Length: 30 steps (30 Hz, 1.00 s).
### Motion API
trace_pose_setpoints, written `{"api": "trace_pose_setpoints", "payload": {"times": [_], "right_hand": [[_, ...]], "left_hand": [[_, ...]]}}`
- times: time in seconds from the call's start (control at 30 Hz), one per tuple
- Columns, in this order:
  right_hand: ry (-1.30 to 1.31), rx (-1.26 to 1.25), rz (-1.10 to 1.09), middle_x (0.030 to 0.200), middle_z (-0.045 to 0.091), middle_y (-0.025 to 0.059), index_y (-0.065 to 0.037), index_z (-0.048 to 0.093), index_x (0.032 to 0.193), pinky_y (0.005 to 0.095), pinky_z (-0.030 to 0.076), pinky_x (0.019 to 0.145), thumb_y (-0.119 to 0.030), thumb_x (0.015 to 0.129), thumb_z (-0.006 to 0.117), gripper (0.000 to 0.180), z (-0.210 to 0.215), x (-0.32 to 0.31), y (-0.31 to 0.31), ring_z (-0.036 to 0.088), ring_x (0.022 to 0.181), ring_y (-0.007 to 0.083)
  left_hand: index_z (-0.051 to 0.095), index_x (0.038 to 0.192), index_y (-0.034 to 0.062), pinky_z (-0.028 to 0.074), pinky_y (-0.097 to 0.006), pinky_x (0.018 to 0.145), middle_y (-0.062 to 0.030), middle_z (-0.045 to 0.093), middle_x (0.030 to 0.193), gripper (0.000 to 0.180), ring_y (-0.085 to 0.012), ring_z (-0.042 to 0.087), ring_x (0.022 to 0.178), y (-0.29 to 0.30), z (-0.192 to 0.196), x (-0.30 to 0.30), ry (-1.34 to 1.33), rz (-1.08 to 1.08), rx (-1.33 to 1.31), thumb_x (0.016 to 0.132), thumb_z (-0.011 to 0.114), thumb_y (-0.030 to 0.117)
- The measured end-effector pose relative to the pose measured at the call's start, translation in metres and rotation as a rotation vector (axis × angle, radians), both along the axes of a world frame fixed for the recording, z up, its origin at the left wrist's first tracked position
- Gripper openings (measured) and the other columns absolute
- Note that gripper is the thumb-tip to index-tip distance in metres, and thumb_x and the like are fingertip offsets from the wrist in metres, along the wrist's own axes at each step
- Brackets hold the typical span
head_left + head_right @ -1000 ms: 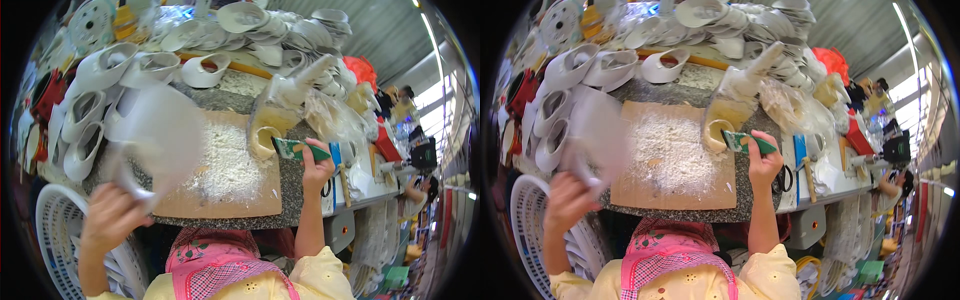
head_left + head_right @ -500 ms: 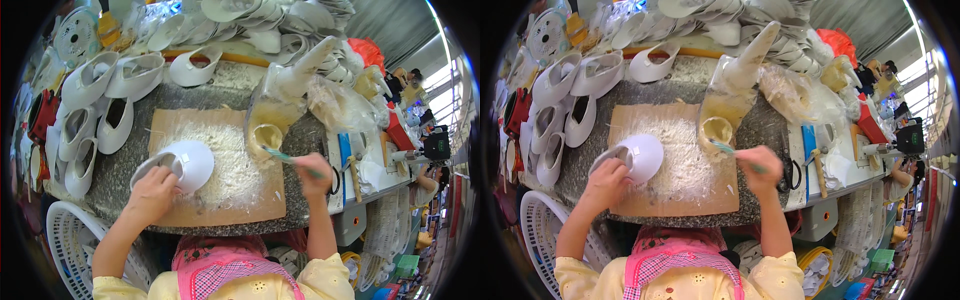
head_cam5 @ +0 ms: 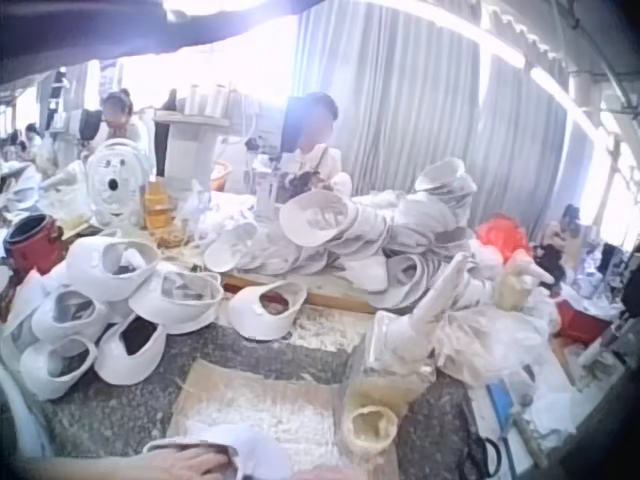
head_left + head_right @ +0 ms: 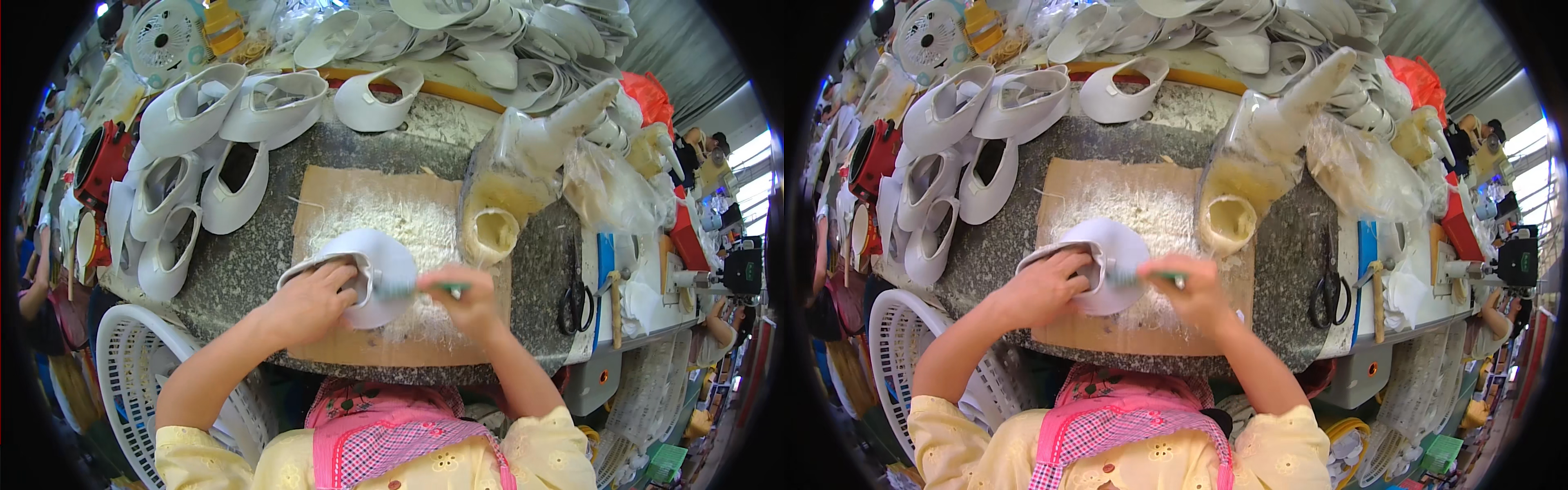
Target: The person takes shoe uppers from a basket, applies glue along their inner surfaces using a brush, and sets them on the workbench.
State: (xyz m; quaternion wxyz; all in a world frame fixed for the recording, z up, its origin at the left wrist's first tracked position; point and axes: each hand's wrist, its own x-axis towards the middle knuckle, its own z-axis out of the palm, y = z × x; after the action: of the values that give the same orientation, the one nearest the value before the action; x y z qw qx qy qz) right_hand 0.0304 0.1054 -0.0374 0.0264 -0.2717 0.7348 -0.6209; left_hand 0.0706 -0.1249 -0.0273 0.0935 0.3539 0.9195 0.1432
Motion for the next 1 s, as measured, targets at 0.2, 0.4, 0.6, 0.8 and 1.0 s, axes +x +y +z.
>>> {"api": "trace_pose_setpoints", "payload": {"times": [0.2,0.4,0.6,0.8,1.0], "right_hand": [[0.071,0.008,-0.172,0.074,0.060,0.0086,-0.003,0.060,0.080,0.0232,0.044,0.059,0.001,0.068,0.059,0.013,0.015,-0.012,-0.013,0.058,0.065,0.0146],[-0.014,-0.094,-0.221,0.074,0.060,0.0078,-0.003,0.060,0.080,0.0222,0.044,0.055,0.000,0.068,0.059,0.012,0.037,0.011,0.029,0.057,0.061,0.0131],[0.340,0.264,-0.434,0.071,0.059,0.0116,0.000,0.059,0.078,0.0209,0.040,0.049,0.004,0.066,0.059,0.013,0.037,-0.040,0.067,0.054,0.057,0.0130],[0.447,0.198,-0.246,0.067,0.058,0.0079,-0.002,0.060,0.078,0.0211,0.039,0.047,0.002,0.068,0.057,0.011,0.036,-0.019,0.097,0.054,0.055,0.0140],[-0.066,-0.147,-0.465,0.070,0.057,0.0054,0.000,0.057,0.082,0.0168,0.038,0.042,-0.002,0.072,0.058,0.010,0.041,0.017,0.080,0.049,0.050,0.0069]], "left_hand": [[0.053,0.083,0.0001,0.037,-0.034,0.083,-0.0158,0.043,0.105,0.024,-0.0283,0.039,0.105,0.006,0.014,0.003,-0.007,-0.012,-0.022,0.064,0.056,0.014],[0.051,0.080,0.0018,0.042,-0.033,0.070,-0.0117,0.047,0.091,0.020,-0.0270,0.047,0.084,0.003,0.029,-0.001,0.040,0.012,0.063,0.065,0.059,0.012],[0.044,0.085,0.0019,0.038,-0.027,0.052,-0.0099,0.047,0.057,0.015,-0.0134,0.051,0.054,0.010,0.066,-0.004,-0.483,0.641,1.036,0.074,0.053,0.007],[0.042,0.100,0.0031,0.040,-0.029,0.061,-0.0156,0.052,0.075,0.030,-0.0194,0.055,0.073,0.019,0.005,0.006,-0.408,0.648,0.471,0.075,0.055,0.012],[0.021,0.127,0.0096,0.037,-0.028,0.078,-0.0100,0.043,0.109,0.070,-0.0179,0.044,0.095,0.031,0.007,0.004,-1.128,0.737,1.006,0.078,0.026,0.059]]}}
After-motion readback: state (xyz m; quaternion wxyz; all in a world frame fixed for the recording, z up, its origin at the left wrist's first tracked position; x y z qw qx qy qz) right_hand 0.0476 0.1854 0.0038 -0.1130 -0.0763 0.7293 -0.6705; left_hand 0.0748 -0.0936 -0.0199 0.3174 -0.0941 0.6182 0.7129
